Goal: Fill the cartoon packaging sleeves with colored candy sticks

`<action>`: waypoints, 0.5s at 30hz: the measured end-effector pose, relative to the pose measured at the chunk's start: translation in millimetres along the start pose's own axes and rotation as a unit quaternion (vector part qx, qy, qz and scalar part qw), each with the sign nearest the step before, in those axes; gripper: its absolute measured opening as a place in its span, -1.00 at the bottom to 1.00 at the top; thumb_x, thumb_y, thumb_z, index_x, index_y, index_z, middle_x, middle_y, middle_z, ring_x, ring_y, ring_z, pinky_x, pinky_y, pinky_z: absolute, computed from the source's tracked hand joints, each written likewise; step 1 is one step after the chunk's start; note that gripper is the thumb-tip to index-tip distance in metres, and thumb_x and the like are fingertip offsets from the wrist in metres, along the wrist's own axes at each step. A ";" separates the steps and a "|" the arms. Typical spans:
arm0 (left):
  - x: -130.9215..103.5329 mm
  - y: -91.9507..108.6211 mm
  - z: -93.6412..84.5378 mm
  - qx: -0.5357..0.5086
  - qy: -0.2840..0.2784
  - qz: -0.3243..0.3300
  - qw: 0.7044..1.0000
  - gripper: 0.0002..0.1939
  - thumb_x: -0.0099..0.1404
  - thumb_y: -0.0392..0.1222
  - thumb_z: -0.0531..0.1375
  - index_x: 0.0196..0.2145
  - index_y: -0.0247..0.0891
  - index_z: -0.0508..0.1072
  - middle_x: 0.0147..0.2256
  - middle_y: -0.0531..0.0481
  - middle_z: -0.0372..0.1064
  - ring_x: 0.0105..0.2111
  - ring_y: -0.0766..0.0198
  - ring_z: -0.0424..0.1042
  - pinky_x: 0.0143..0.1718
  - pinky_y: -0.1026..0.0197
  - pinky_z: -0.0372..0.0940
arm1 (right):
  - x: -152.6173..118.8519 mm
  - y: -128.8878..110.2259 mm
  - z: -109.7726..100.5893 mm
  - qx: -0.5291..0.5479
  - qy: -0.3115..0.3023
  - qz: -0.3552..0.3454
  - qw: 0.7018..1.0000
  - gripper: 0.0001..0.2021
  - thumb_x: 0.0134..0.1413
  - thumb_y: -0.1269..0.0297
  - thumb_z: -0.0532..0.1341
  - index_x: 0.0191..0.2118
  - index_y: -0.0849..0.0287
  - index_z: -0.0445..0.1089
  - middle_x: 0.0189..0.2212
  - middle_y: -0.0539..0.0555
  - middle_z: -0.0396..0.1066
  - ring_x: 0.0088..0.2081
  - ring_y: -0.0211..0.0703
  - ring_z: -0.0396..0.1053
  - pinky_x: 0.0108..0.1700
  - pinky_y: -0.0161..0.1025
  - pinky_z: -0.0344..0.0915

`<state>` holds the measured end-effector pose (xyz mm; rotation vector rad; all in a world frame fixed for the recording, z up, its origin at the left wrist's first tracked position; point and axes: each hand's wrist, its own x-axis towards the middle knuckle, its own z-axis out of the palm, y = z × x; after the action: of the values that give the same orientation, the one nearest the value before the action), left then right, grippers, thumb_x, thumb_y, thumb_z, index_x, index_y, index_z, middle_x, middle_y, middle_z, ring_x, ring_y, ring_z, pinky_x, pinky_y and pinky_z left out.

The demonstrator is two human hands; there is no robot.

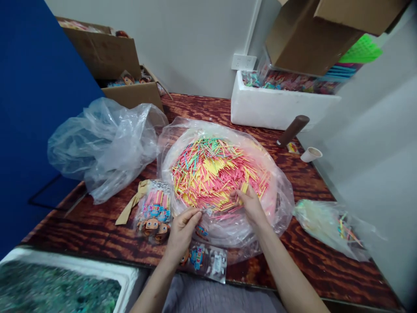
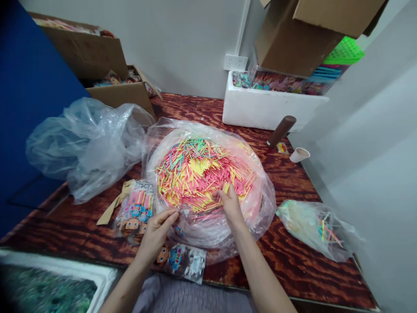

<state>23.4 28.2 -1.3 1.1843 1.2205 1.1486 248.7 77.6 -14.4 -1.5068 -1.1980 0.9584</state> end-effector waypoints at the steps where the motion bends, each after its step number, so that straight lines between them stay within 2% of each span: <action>1: -0.9 2.1 1.0 0.003 -0.003 0.007 1.000 -0.82 0.21 -0.10 0.24 -0.37 -0.25 0.59 -0.39 0.00 0.43 -0.33 0.24 0.38 -0.28 0.27 0.26 | -2.8 -10.2 -0.6 0.098 -0.027 0.030 0.994 -0.85 0.08 0.18 0.15 -0.25 0.10 0.25 -0.49 -0.04 0.38 -0.45 -0.18 0.37 -0.28 -0.19 0.34; 3: -2.6 5.7 3.8 0.009 -0.015 0.017 1.000 -0.83 0.24 -0.12 0.23 -0.37 -0.24 0.58 -0.38 0.00 0.42 -0.33 0.24 0.37 -0.28 0.27 0.26 | -8.5 -32.5 0.7 0.270 -0.096 0.094 0.953 -0.72 -0.03 0.22 0.30 -0.17 0.12 0.32 -0.46 -0.05 0.41 -0.42 -0.20 0.40 -0.24 -0.18 0.37; 4: -3.4 6.9 5.5 0.011 -0.020 0.020 1.000 -0.83 0.25 -0.13 0.22 -0.38 -0.24 0.58 -0.38 -0.01 0.42 -0.32 0.24 0.38 -0.27 0.27 0.25 | -10.9 -43.3 2.5 0.322 -0.127 0.116 0.931 -0.71 -0.06 0.24 0.33 -0.17 0.12 0.35 -0.45 -0.05 0.42 -0.40 -0.20 0.41 -0.20 -0.17 0.38; 7: -5.0 7.0 10.7 0.007 -0.026 0.022 0.999 -0.83 0.25 -0.14 0.22 -0.39 -0.24 0.58 -0.36 -0.02 0.43 -0.31 0.23 0.38 -0.26 0.27 0.25 | -15.8 -69.4 11.4 0.394 -0.169 0.134 0.893 -0.81 -0.01 0.23 0.33 -0.24 0.11 0.42 -0.42 -0.03 0.45 -0.29 -0.16 0.45 -0.06 -0.08 0.38; 11: -5.7 3.3 15.6 -0.018 -0.020 0.009 1.000 -0.83 0.24 -0.12 0.23 -0.40 -0.24 0.57 -0.38 0.00 0.42 -0.33 0.25 0.37 -0.27 0.29 0.25 | -22.1 -83.6 25.9 0.427 -0.156 0.123 0.882 -0.82 0.00 0.13 0.34 -0.31 0.07 0.42 -0.37 0.02 0.51 -0.16 -0.02 0.48 0.01 0.08 0.35; 15: -6.7 1.0 16.6 -0.041 -0.015 -0.011 0.999 -0.81 0.25 -0.10 0.23 -0.39 -0.24 0.58 -0.41 0.03 0.40 -0.36 0.28 0.35 -0.29 0.30 0.25 | -35.2 -82.2 33.0 0.408 -0.167 0.122 0.889 -0.81 -0.01 0.13 0.34 -0.33 0.11 0.44 -0.32 0.09 0.56 -0.08 0.05 0.47 0.07 0.10 0.29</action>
<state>39.9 21.1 0.0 1.1195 1.1512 1.1498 190.9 55.4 58.1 -0.8268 -0.6652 1.6840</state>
